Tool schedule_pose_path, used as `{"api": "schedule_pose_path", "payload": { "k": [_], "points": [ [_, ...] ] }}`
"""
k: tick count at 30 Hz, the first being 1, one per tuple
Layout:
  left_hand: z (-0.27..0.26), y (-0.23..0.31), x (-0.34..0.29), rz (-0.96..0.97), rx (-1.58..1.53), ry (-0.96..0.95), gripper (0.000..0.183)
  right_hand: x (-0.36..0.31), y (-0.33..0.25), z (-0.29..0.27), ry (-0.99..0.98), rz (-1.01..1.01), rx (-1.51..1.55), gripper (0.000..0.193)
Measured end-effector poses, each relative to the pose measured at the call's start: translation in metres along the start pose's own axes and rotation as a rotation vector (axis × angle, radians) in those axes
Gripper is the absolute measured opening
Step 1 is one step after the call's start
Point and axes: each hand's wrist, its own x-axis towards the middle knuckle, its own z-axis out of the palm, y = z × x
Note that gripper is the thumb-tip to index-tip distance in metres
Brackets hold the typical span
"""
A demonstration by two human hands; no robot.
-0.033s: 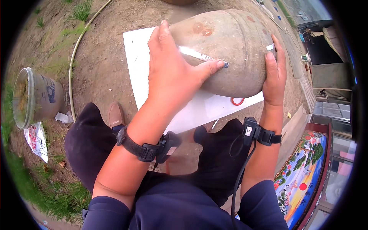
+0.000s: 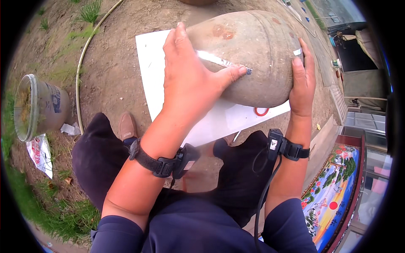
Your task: The person applies strips of adhesive tape to a ceramic pot to cover a crack, using scissors to cut lengths of tape.
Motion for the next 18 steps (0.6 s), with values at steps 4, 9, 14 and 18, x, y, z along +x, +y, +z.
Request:
{"api": "schedule_pose_path", "payload": {
  "k": [4, 9, 14, 18],
  "points": [
    [0.004, 0.002, 0.002, 0.011, 0.008, -0.004, 0.125, 0.001, -0.004, -0.003, 0.003, 0.006, -0.002, 0.057],
    [0.003, 0.005, 0.001, 0.001, 0.044, -0.018, 0.125, -0.001, -0.01, 0.001, 0.024, 0.022, -0.075, 0.053],
    [0.002, 0.004, 0.004, 0.028, 0.045, -0.025, 0.124, -0.001, -0.001, 0.002, 0.028, -0.018, -0.038, 0.053],
    [0.002, 0.009, 0.004, -0.005, 0.097, -0.031, 0.124, 0.002, 0.004, 0.003, 0.028, -0.027, -0.028, 0.055]
  ]
}}
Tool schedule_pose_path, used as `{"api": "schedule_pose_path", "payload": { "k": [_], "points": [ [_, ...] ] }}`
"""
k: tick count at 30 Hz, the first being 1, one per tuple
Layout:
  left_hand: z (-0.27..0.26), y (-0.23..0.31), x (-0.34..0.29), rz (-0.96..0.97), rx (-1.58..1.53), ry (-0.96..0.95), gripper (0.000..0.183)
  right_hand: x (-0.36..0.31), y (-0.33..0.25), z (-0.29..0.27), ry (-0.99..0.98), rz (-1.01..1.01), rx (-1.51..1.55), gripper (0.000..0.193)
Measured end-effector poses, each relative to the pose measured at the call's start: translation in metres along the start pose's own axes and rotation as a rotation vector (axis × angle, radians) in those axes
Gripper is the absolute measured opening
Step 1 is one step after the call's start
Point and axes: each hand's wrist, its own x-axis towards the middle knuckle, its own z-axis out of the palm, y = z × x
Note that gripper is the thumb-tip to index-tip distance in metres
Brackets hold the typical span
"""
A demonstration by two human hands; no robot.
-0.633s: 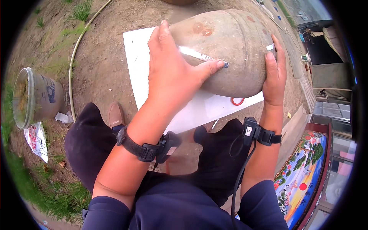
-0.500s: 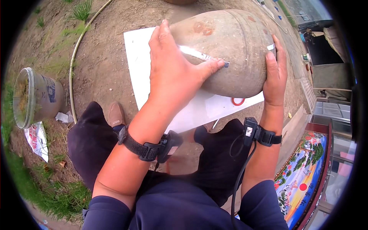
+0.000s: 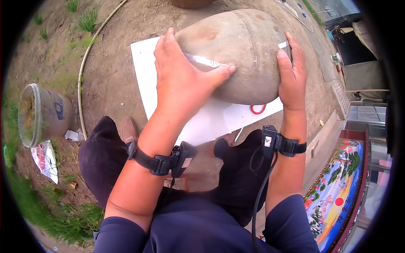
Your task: The person applies strips of adhesive tape to a ceramic pot to cover a crack, using scissors to cut lengths of tape.
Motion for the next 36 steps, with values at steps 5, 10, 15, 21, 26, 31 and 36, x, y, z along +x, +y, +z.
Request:
{"api": "schedule_pose_path", "payload": {
  "k": [5, 10, 15, 21, 26, 31, 36],
  "points": [
    [0.0, 0.004, 0.001, -0.059, 0.011, -0.033, 0.124, 0.001, 0.002, 0.001, -0.005, -0.017, -0.034, 0.056],
    [0.002, 0.001, -0.002, -0.045, 0.01, -0.022, 0.123, -0.003, -0.001, 0.0, 0.017, -0.029, -0.042, 0.056],
    [0.003, 0.005, -0.003, -0.04, 0.045, -0.005, 0.123, -0.001, -0.005, 0.002, 0.022, -0.001, -0.042, 0.056],
    [0.004, 0.001, -0.006, -0.04, 0.038, -0.007, 0.121, -0.006, -0.002, 0.003, 0.011, -0.002, -0.062, 0.057],
    [-0.012, -0.006, -0.003, -0.083, -0.194, -0.072, 0.116, -0.008, -0.002, -0.001, 0.002, 0.032, -0.075, 0.058],
    [-0.01, -0.009, -0.003, -0.043, -0.09, -0.042, 0.114, -0.004, -0.006, 0.001, -0.003, 0.025, -0.077, 0.056],
    [-0.008, -0.009, -0.001, -0.043, -0.11, -0.041, 0.112, -0.006, -0.004, 0.002, 0.001, 0.017, -0.056, 0.055]
  ]
}}
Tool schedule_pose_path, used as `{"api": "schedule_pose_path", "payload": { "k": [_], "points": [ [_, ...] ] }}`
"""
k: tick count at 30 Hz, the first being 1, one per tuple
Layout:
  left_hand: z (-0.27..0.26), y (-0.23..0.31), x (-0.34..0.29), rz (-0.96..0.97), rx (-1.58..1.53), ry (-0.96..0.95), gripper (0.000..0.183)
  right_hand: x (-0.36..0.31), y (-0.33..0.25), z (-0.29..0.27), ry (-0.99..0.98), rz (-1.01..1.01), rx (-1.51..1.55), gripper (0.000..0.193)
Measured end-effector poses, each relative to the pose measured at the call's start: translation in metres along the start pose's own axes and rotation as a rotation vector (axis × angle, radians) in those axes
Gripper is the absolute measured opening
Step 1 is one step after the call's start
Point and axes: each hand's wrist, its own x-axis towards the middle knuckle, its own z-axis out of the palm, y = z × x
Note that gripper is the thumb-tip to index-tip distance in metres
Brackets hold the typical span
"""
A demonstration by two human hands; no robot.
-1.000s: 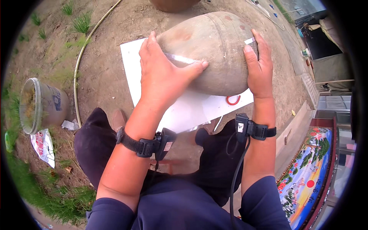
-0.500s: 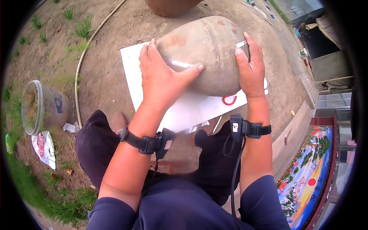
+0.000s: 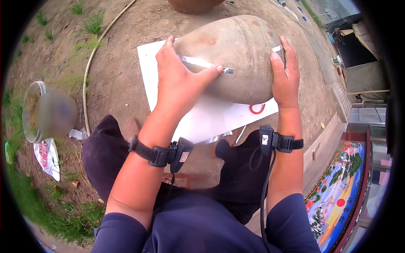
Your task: The person applies strips of adhesive tape to a ceramic pot to cover a crack, using scissors to cut lengths of tape.
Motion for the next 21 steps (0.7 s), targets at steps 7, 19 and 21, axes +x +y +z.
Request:
{"api": "schedule_pose_path", "payload": {
  "k": [7, 19, 21],
  "points": [
    [-0.01, -0.016, 0.003, -0.031, -0.162, -0.046, 0.111, -0.005, 0.0, -0.004, 0.009, 0.016, 0.025, 0.053],
    [-0.017, -0.023, 0.009, -0.096, -0.32, -0.071, 0.099, -0.002, 0.004, -0.004, -0.004, 0.007, -0.002, 0.052],
    [-0.017, -0.028, 0.011, -0.1, -0.348, -0.08, 0.098, -0.001, 0.004, -0.004, -0.008, 0.004, -0.005, 0.052]
  ]
}}
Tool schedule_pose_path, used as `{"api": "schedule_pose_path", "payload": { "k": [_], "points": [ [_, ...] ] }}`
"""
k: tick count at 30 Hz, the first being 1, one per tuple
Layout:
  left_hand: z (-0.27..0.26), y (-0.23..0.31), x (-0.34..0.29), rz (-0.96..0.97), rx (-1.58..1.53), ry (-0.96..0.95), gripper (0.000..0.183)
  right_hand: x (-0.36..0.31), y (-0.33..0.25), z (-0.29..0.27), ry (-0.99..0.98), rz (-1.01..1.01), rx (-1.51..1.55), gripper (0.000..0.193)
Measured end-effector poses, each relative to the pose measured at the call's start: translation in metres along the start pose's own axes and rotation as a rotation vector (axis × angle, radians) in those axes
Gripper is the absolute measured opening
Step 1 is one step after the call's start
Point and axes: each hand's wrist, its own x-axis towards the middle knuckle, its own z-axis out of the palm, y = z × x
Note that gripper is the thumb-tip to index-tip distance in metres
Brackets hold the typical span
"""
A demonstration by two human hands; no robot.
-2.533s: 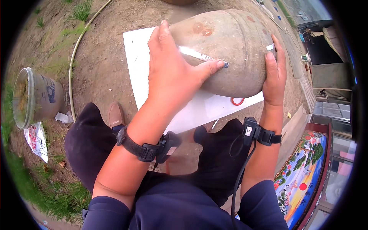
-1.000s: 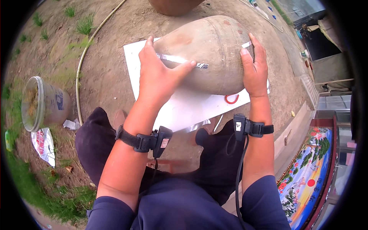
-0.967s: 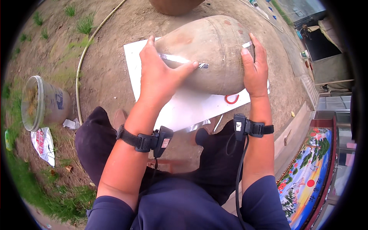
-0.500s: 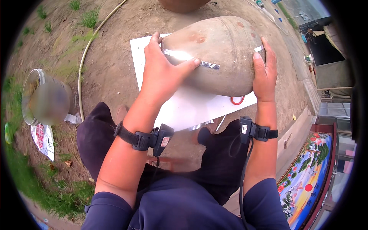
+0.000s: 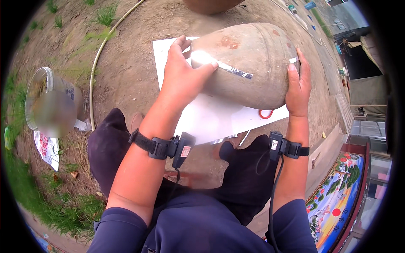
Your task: The person applies strips of adhesive tape to a ceramic pot to cover a crack, using scissors to cut lengths of tape.
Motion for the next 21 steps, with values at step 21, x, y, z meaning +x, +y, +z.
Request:
{"api": "schedule_pose_path", "payload": {
  "k": [21],
  "points": [
    [0.0018, -0.0032, 0.0017, -0.046, -0.09, 0.009, 0.095, -0.0026, -0.002, -0.0027, -0.017, -0.008, -0.007, 0.054]
  ]
}}
